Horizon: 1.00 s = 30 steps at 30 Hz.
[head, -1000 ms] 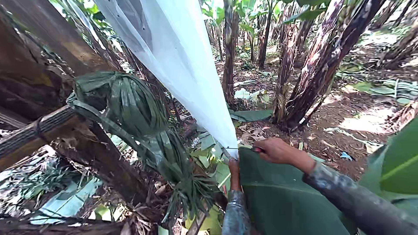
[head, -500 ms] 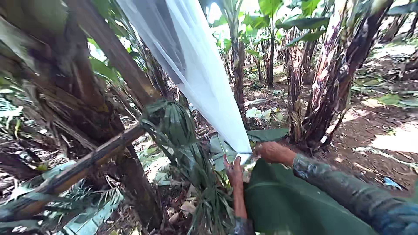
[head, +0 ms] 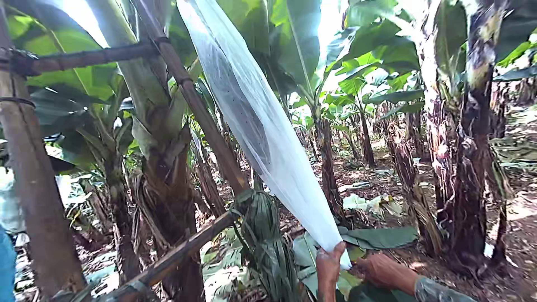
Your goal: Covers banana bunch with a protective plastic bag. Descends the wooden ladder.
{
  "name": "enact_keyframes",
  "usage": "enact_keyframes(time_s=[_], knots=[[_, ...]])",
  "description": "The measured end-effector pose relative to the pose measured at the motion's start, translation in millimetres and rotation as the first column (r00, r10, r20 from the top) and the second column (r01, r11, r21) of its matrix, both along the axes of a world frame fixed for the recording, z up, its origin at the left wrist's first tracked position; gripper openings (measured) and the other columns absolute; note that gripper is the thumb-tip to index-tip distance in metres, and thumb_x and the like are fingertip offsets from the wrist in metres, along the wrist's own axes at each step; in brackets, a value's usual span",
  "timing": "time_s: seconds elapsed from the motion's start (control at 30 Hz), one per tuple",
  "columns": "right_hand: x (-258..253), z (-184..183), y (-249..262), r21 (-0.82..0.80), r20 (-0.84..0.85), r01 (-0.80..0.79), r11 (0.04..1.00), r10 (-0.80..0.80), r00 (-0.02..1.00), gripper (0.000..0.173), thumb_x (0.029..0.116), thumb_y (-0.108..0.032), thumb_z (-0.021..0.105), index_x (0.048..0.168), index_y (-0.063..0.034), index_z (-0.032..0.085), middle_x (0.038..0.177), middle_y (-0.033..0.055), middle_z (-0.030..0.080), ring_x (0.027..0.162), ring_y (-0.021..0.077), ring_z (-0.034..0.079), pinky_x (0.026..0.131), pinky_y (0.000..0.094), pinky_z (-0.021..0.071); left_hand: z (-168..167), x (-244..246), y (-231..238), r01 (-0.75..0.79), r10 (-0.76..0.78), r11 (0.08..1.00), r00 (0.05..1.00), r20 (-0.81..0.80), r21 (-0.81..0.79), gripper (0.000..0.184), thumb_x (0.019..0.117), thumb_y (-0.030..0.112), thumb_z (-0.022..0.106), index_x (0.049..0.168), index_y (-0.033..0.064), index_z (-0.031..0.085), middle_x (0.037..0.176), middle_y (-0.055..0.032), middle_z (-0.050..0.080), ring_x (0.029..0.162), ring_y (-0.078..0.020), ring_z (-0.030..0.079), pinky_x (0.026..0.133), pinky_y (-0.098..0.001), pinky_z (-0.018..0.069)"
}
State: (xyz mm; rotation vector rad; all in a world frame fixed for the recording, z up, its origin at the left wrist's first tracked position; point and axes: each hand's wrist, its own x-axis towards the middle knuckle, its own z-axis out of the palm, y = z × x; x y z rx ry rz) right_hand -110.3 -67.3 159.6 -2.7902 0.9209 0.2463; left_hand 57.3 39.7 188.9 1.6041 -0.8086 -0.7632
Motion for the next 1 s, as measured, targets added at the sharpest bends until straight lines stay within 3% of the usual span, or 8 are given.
enact_keyframes(time_s=[0.07,0.27,0.4,0.53,0.7,0.8,0.87,1.0], knots=[[2.8,-3.6,-0.7,-0.039,-0.011,-0.012,0.999,0.012,1.000,0.035,0.1015,-0.034,0.052,0.126,-0.0108,0.062,0.109,0.0218,0.071,0.106,0.0435,0.068,0.086,0.0639,0.0528,-8.5,2.6,-0.3,-0.046,0.041,0.998,0.993,0.107,0.043,0.060,0.0928,0.054,0.070,0.121,0.0010,0.069,0.112,-0.0195,0.073,0.109,-0.0317,0.070,0.099,-0.0563,0.0534],[15.6,-4.5,23.3,-0.081,0.033,0.025,0.996,-0.022,0.999,0.034,0.1032,-0.029,0.048,0.128,-0.0064,0.056,0.104,0.0235,0.070,0.099,0.0455,0.069,0.081,0.0636,0.0535,2.8,-12.2,23.9,-0.156,0.064,0.963,0.925,0.376,0.219,0.059,0.1067,0.053,0.044,0.117,0.0020,0.071,0.115,-0.0207,0.072,0.115,-0.0352,0.067,0.100,-0.0582,0.0509],[-19.9,-37.5,6.6,-0.124,0.214,0.016,0.992,0.011,0.977,0.034,0.1031,-0.030,0.052,0.126,-0.0061,0.059,0.114,0.0204,0.069,0.102,0.0429,0.069,0.084,0.0638,0.0543,9.4,-23.6,62.4,-0.092,-0.012,0.967,0.913,0.407,0.236,0.059,0.1069,0.053,0.043,0.118,0.0016,0.071,0.116,-0.0206,0.071,0.117,-0.0340,0.066,0.103,-0.0568,0.0500],[-30.1,-39.6,17.6,-0.142,0.198,-0.010,0.990,0.038,0.979,0.034,0.1029,-0.029,0.051,0.125,-0.0038,0.057,0.114,0.0218,0.068,0.101,0.0435,0.069,0.082,0.0628,0.0542,4.8,-26.8,83.6,-0.088,0.017,0.984,0.914,0.404,0.158,0.057,0.1075,0.049,0.044,0.112,-0.0001,0.072,0.111,-0.0207,0.072,0.112,-0.0329,0.068,0.102,-0.0546,0.0509],[-30.9,-52.4,21.3,-0.067,0.254,0.074,0.995,-0.055,0.966,0.033,0.1019,-0.029,0.055,0.126,-0.0068,0.060,0.118,0.0207,0.069,0.105,0.0439,0.068,0.086,0.0668,0.0528,18.2,-38.6,111.4,-0.015,-0.045,0.984,0.942,0.331,0.177,0.053,0.1078,0.046,0.046,0.119,-0.0009,0.069,0.115,-0.0202,0.071,0.115,-0.0301,0.067,0.103,-0.0521,0.0504],[-106.1,-87.7,-8.0,-0.130,0.106,0.264,0.956,-0.252,0.962,0.031,0.0974,-0.029,0.058,0.120,-0.0085,0.066,0.108,0.0202,0.071,0.096,0.0446,0.070,0.078,0.0671,0.0539,15.9,-45.4,156.7,-0.003,0.009,0.998,0.994,0.110,-0.057,0.036,0.1060,0.033,0.057,0.114,0.0008,0.070,0.100,-0.0114,0.075,0.093,-0.0168,0.073,0.089,-0.0393,0.0607],[-153.4,-100.3,-13.6,-0.163,0.076,0.370,0.915,-0.362,0.929,0.034,0.0999,-0.031,0.054,0.125,-0.0099,0.064,0.107,0.0208,0.072,0.096,0.0446,0.071,0.078,0.0659,0.0543,13.5,-48.8,181.4,0.053,-0.049,0.977,0.999,0.021,-0.206,0.025,0.1029,0.023,0.062,0.110,0.0005,0.070,0.089,-0.0086,0.075,0.074,-0.0139,0.071,0.068,-0.0325,0.0612],[-192.6,-81.1,7.1,-0.045,0.186,0.483,0.874,-0.468,0.864,0.036,0.0998,-0.033,0.053,0.124,-0.0091,0.064,0.103,0.0254,0.071,0.096,0.0496,0.069,0.077,0.0703,0.0519,-8.3,-28.6,242.8,0.279,-0.302,0.941,0.948,-0.099,-0.192,0.051,0.0968,0.019,0.069,0.141,0.0035,0.048,0.100,-0.0103,0.072,0.067,-0.0160,0.067,0.056,-0.0313,0.0585]])
